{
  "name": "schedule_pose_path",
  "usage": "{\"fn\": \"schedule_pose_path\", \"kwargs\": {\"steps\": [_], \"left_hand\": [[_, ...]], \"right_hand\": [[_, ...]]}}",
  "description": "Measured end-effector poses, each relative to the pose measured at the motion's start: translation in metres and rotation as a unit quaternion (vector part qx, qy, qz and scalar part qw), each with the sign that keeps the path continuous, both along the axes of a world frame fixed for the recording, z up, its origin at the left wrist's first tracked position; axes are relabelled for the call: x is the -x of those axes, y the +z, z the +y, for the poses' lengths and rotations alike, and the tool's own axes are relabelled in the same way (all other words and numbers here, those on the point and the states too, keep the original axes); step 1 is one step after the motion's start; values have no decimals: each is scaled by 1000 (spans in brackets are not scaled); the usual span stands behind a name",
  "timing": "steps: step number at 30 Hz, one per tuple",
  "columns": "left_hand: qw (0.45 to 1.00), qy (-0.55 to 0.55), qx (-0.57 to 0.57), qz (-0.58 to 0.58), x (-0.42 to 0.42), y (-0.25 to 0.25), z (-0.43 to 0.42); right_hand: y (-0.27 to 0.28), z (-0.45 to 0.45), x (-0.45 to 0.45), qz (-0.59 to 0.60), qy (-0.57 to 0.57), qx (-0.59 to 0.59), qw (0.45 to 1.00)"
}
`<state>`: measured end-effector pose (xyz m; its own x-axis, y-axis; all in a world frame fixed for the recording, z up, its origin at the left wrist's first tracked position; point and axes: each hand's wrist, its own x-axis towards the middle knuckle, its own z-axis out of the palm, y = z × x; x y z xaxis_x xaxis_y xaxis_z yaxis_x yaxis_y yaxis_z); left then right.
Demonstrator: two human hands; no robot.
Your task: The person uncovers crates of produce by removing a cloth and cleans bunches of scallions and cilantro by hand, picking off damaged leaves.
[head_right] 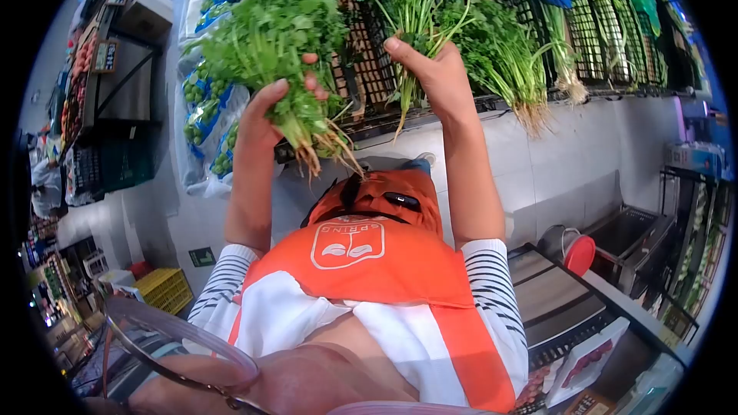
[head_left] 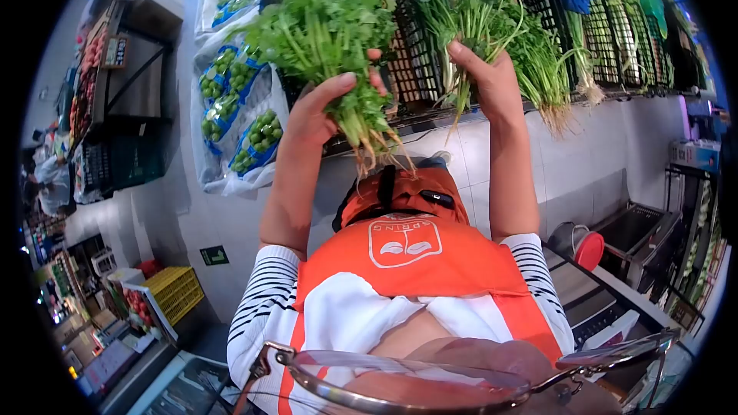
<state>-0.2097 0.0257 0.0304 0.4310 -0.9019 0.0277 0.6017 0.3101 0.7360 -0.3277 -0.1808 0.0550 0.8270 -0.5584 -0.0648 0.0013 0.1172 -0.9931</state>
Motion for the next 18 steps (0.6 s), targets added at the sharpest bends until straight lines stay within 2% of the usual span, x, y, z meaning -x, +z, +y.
{"fn": "schedule_pose_path", "kwargs": {"steps": [4, 7, 11, 12, 15, 16, 17, 18], "left_hand": [[997, -20, -71, -15, 10, -1, -38], [996, -4, -83, -27, 19, -2, -57], [980, 57, -153, -118, 25, -12, -69], [967, 88, -192, -140, 27, -12, -71], [929, 130, -284, -200, 30, -32, -71], [903, 155, -319, -242, 32, -39, -71], [884, 118, -383, -241, 28, -48, -69], [861, 81, -443, -237, 21, -58, -67]], "right_hand": [[-2, -7, 21, 8, -18, 7, 1000], [-7, -18, 32, -12, -14, 3, 1000], [-11, -28, 38, -9, -23, 10, 1000], [-13, -29, 39, 2, -15, 51, 999], [-21, -23, 33, 10, 25, 50, 998], [-26, -20, 30, 23, 41, 83, 995], [-38, -17, 25, 31, 60, 90, 994], [-49, -16, 19, 75, 106, 157, 979]]}}
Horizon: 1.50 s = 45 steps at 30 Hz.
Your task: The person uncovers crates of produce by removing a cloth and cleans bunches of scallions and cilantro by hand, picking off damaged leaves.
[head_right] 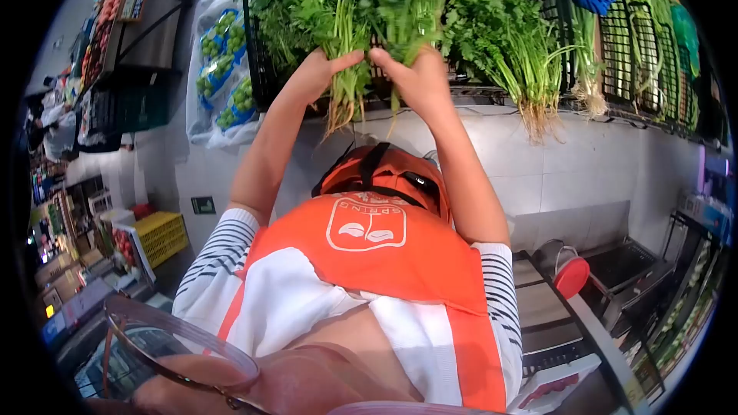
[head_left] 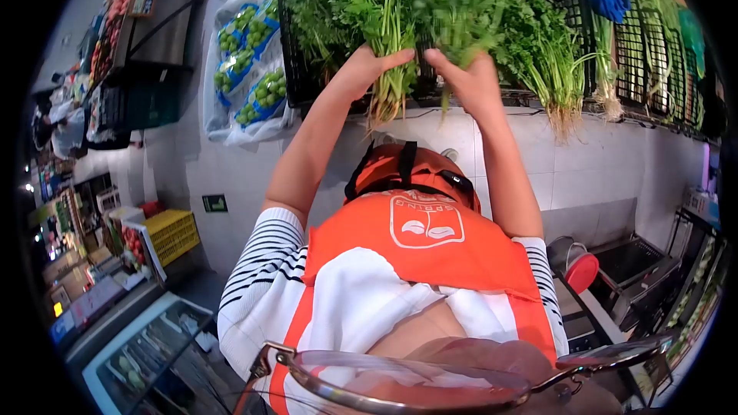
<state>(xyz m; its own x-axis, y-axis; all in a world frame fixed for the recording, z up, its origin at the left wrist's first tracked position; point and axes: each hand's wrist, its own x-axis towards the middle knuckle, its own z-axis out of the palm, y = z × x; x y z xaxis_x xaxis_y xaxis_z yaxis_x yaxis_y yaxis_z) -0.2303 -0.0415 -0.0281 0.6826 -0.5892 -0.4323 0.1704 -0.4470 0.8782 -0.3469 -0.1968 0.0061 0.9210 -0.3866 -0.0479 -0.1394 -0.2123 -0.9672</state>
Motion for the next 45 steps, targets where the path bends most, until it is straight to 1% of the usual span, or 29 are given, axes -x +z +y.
{"fn": "schedule_pose_path", "kwargs": {"steps": [1, 2, 3, 4, 5, 6, 7, 8, 9, 11, 12, 13, 15, 16, 18, 19, 21, 23, 24, 27, 28, 31, 32, 35, 36, 39, 42, 44, 45], "left_hand": [[997, -15, -68, 21, -2, -7, 3], [980, -32, -190, 49, -2, 6, 2], [994, 30, -38, 101, 9, 11, 0], [991, 85, -13, 107, 10, -3, 0], [988, 113, 14, 108, 5, -26, -1], [983, 141, 41, 109, 1, -50, -2], [982, 143, 69, 106, -6, -74, -3], [979, 144, 97, 103, -5, -75, -4], [981, 113, 114, 113, -5, -76, -3], [980, 42, 148, 128, 3, -39, -8], [963, 50, 221, 144, 7, -37, -15], [961, 65, 213, 161, 9, -33, -18], [956, 93, 197, 196, 12, -24, -25], [961, 117, 168, 188, 16, -17, -28], [973, 99, 160, 135, 16, -31, -23], [978, 90, 156, 109, 16, -35, -17], [976, 97, 148, 123, 13, -40, -8], [960, 131, 140, 205, 12, -30, 2], [967, 152, 122, 164, 11, -38, 11], [982, 140, 119, 42, 24, -27, 24], [981, 95, 72, -153, 28, -28, 29], [960, 25, -23, -279, 40, 9, 21], [953, 58, -8, -299, 40, 3, 14], [973, 117, 62, -188, 34, -22, -5], [970, 113, 71, -205, 29, -36, -9], [965, 90, 64, -238, 23, -54, -15], [967, 89, 16, -238, 24, -47, -17], [968, 84, -20, -236, 22, -45, -17], [969, 80, -15, -231, 20, -49, -18]], "right_hand": [[-13, 1, -7, 43, 46, 70, 996], [-29, 7, -14, 83, 62, 90, 991], [-42, 14, -14, 35, 38, 102, 993], [-55, 20, -16, 59, 15, 139, 988], [-64, 23, -19, 81, -7, 177, 981], [-63, 23, -19, 70, 18, 86, 994], [-61, 20, -18, 61, 43, -5, 997], [-56, 17, -17, 54, 67, -97, 992], [-47, 14, -16, 69, 88, -148, 983], [-48, 12, -13, -23, 34, -243, 969], [-44, 8, -12, -44, 35, -256, 965], [-44, 4, -12, -46, 12, -292, 955], [-39, 0, -11, -43, 14, -352, 935], [-35, -2, -11, -14, 40, -362, 931], [-29, -5, -11, 45, 93, -383, 918], [-38, 1, -16, 44, 73, -324, 942], [-45, 0, -16, 117, 50, -251, 960], [-47, -2, -15, 128, 43, -275, 952], [-48, -2, -14, 135, 40, -286, 948], [-45, -3, -13, 144, 6, -289, 946], [-39, -3, -10, 140, 11, -288, 947], [-33, -1, -7, 135, 9, -298, 945], [-38, -4, -6, 130, 15, -302, 944], [-36, -4, -3, 135, 19, -288, 948], [-37, -4, -2, 131, 28, -301, 944], [-43, -7, 1, 114, 40, -331, 936], [-37, -2, 3, 105, 17, -338, 935], [-52, -9, 3, 106, 50, -293, 949], [-58, -11, 3, 108, 68, -270, 954]]}}
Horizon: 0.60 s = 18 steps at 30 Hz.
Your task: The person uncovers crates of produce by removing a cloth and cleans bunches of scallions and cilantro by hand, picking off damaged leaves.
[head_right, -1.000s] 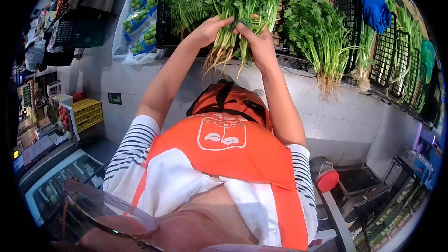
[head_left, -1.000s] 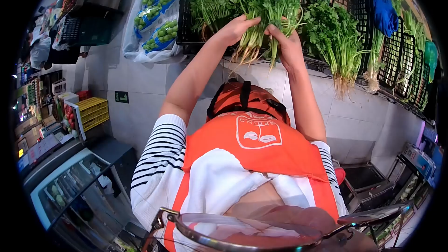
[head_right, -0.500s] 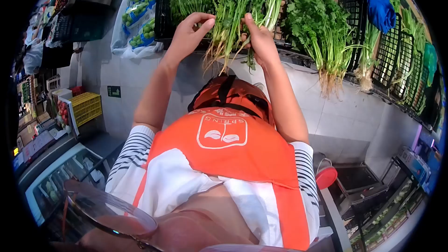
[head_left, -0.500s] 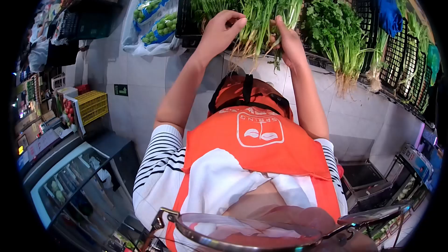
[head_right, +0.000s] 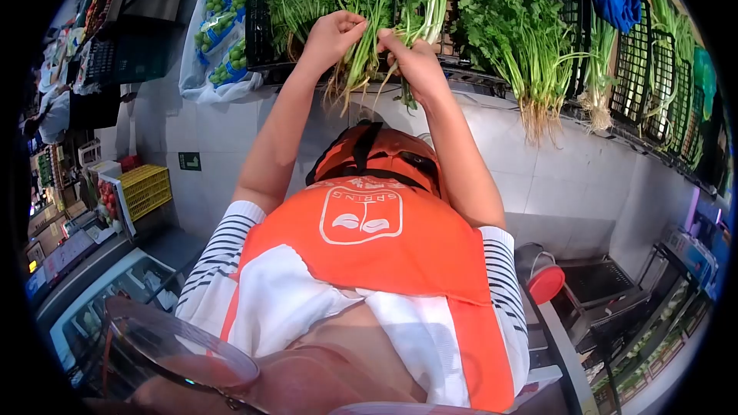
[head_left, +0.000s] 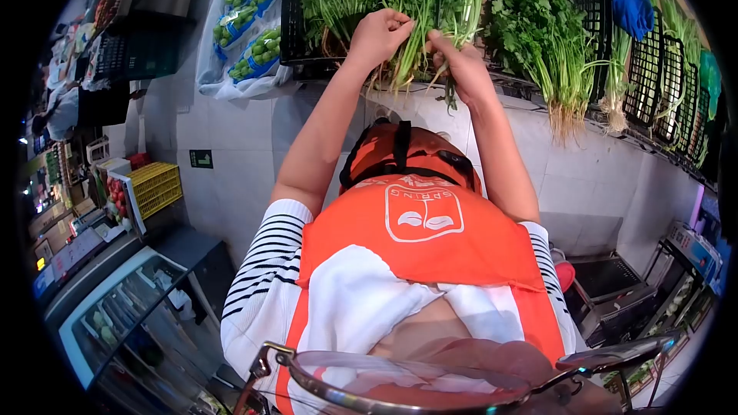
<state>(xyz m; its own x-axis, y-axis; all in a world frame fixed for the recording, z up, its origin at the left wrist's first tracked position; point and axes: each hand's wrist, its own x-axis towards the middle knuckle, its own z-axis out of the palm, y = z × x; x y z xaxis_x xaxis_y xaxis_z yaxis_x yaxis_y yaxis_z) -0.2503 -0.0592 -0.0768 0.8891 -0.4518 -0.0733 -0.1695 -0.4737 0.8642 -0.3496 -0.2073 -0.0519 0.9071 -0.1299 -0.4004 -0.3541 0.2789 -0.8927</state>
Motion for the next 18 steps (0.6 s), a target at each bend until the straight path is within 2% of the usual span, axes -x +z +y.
{"fn": "schedule_pose_path", "kwargs": {"steps": [1, 4, 5, 8, 9, 10, 12, 14, 16, 18], "left_hand": [[1000, -4, 4, 4, -1, -1, -1], [1000, -10, -7, 16, -1, 4, -2], [1000, -12, -5, 13, 0, 6, -1], [997, -10, 57, 43, 1, 20, 8], [994, -8, 89, 60, 1, 27, 12], [977, -14, 163, 139, 2, 37, 17], [932, -30, 238, 270, -1, 47, 34], [898, -40, 295, 325, -1, 47, 40], [867, -25, 337, 367, 11, 53, 42], [856, -49, 356, 372, 18, 53, 43]], "right_hand": [[11, 3, 0, 2, -8, 24, 1000], [3, 8, -7, -66, 16, 209, 976], [8, 8, -7, -43, 38, 252, 966], [20, 10, -4, -63, 8, 156, 986], [30, 6, -1, -56, 0, 91, 994], [25, 1, -1, -58, -3, 44, 997], [11, -16, -2, -61, -7, -51, 997], [30, -23, 2, -60, -14, -92, 994], [26, -29, 1, -79, -25, -123, 989], [30, -30, 2, -68, -43, -109, 991]]}}
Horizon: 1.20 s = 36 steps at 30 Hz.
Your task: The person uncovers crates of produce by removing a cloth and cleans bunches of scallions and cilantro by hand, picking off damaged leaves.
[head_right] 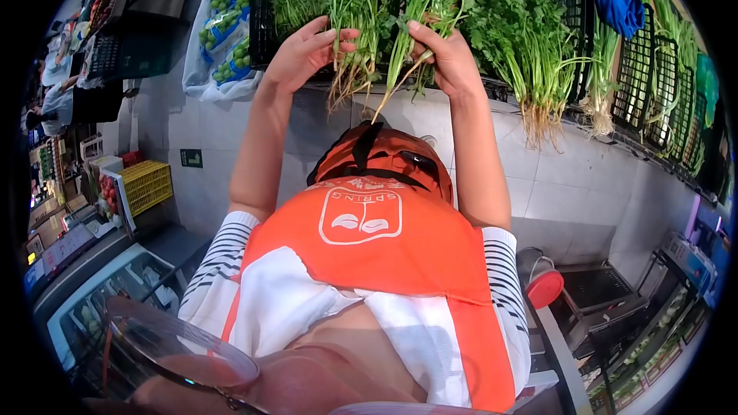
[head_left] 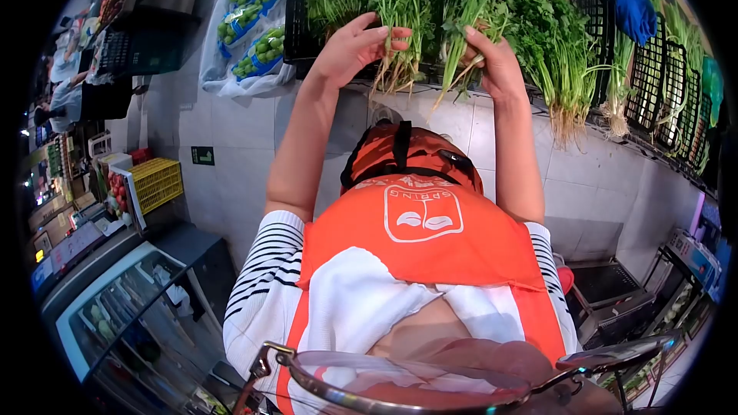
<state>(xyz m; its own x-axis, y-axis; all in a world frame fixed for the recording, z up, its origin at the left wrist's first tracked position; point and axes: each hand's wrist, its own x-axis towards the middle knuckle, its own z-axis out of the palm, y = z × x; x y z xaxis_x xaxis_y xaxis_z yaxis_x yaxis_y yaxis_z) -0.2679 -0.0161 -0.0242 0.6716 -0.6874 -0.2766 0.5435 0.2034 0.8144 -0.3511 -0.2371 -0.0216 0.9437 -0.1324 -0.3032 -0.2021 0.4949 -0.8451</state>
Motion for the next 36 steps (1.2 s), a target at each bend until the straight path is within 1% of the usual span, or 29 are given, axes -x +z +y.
{"fn": "schedule_pose_path", "kwargs": {"steps": [2, 6, 7, 9, 10, 12, 14, 15, 19, 22, 26, 27, 32, 34, 35, 36], "left_hand": [[999, -26, 43, 11, 4, -3, -2], [995, -62, 40, -65, 16, 20, -9], [996, -53, 27, -63, 18, 23, -11], [993, -60, -39, -97, 20, 23, -21], [989, -62, -73, -114, 21, 22, -27], [989, -53, -109, -85, 17, -10, -35], [997, -54, -57, 11, 23, 0, -42], [998, -35, -9, 44, 32, 6, -45], [996, -68, 4, 62, 32, 6, -42], [995, -72, 37, 51, 30, -8, -35], [991, -3, 84, 105, 30, -14, -31], [990, -5, 95, 108, 29, -17, -29], [986, -18, 127, 109, 22, -25, -24], [987, 5, 109, 119, 23, -18, -30], [987, 17, 100, 125, 24, -15, -33], [986, 16, 106, 131, 24, -20, -33]], "right_hand": [[1, -1, -2, 6, -13, 15, 1000], [12, -5, -1, -11, 8, 4, 1000], [14, -6, -1, -22, 7, 2, 1000], [18, -7, -3, -43, 4, -2, 999], [18, -6, -4, -43, 2, 17, 999], [19, -2, -10, -45, -2, 56, 997], [17, 2, -15, -49, -12, 81, 995], [13, 2, -19, -56, -7, 98, 994], [13, 6, -28, -48, -4, 132, 990], [10, 8, -32, -54, 0, 247, 968], [12, 4, -30, -41, 34, 140, 989], [10, 0, -30, -63, 63, 147, 985], [16, 2, -20, -38, 70, 162, 984], [9, 2, -15, -21, 77, 179, 981], [17, 7, -11, -21, 69, 212, 975], [11, 9, -10, -24, 75, 221, 972]]}}
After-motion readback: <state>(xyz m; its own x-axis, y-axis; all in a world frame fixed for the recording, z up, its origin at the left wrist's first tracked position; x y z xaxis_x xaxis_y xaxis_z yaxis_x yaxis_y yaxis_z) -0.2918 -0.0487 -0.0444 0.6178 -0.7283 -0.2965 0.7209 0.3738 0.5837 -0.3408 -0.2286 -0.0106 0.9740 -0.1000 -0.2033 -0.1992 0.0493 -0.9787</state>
